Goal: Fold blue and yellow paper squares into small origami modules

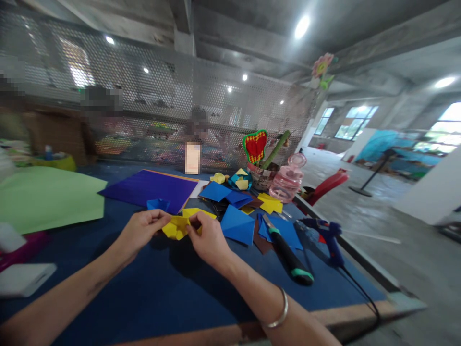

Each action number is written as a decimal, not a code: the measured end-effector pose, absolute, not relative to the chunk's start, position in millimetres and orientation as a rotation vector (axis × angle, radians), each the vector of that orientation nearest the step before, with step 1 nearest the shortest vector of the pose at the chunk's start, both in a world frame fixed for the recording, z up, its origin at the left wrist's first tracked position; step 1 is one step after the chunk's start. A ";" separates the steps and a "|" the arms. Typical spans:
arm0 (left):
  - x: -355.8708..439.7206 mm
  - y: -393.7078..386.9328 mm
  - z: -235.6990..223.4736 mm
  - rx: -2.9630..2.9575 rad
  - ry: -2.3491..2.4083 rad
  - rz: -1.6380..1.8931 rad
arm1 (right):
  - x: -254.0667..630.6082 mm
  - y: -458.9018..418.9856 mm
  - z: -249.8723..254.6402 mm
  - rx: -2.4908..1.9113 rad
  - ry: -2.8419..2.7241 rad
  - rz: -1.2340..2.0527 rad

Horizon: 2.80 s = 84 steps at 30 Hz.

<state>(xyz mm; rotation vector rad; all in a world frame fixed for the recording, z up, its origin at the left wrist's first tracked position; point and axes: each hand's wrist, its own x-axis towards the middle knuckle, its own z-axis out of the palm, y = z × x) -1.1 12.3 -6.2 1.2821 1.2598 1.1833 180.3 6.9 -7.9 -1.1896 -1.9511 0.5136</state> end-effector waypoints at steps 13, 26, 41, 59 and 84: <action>0.5 7.2 -2.1 1.096 1.144 1.198 | 182.4 8.1 -4.6 -1.143 -1.827 0.616; 0.1 6.1 0.0 1.133 1.118 1.210 | 183.1 4.9 -4.6 -1.135 -1.881 0.325; 5.7 1.9 -0.8 1.262 1.006 1.006 | 182.3 2.9 -1.1 -1.244 -1.763 0.301; 6.8 1.3 -13.3 1.969 1.263 0.970 | 180.2 0.3 -6.9 -1.071 -2.037 0.295; -4.2 6.8 -3.6 1.451 1.335 1.132 | 181.4 5.0 -7.3 -1.075 -1.909 0.443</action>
